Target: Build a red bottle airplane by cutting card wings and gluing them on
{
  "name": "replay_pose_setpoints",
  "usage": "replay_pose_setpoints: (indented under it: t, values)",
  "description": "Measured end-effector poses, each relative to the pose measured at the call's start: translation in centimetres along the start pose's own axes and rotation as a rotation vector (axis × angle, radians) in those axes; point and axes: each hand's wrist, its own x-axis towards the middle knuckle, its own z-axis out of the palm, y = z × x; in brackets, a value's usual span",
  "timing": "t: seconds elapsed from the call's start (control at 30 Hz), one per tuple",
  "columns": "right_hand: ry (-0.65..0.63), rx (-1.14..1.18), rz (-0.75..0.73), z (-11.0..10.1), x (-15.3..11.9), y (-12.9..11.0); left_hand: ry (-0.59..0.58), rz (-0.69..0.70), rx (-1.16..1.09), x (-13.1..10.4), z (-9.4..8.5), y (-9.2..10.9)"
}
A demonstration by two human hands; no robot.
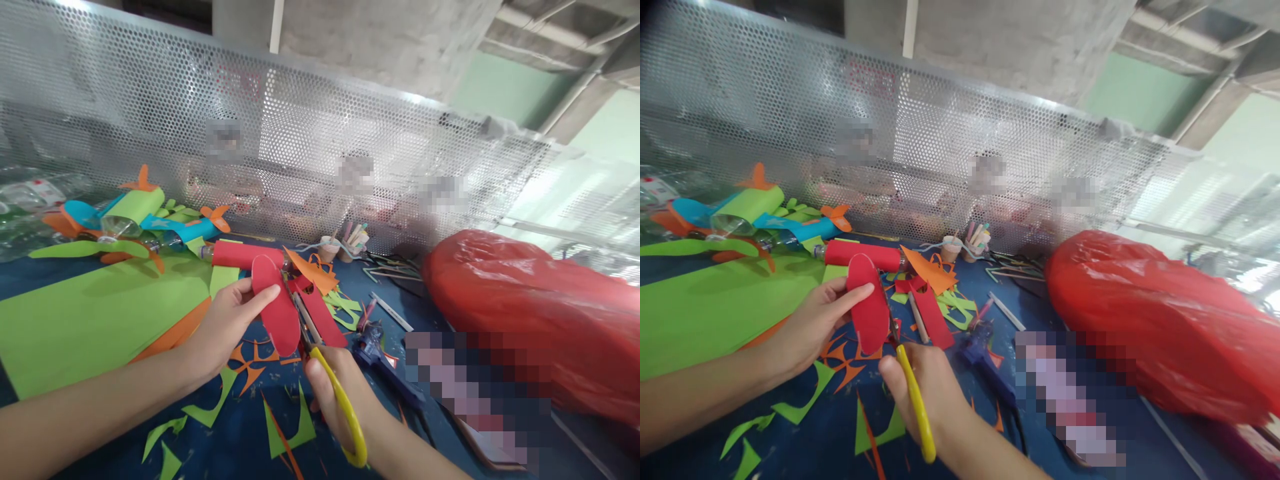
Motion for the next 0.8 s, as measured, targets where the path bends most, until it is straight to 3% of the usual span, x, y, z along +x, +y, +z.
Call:
replay_pose_setpoints:
  t: [0.5, 0.8]
  values:
    - [-0.053, -0.022, -0.084, -0.23, -0.01, -0.8, 0.057, -0.012, 0.055, 0.34, -0.53, -0.59]
    - [-0.044, -0.03, -0.103, -0.23, -0.01, -0.08, 0.043, -0.018, 0.098, 0.17, -0.41, -0.65]
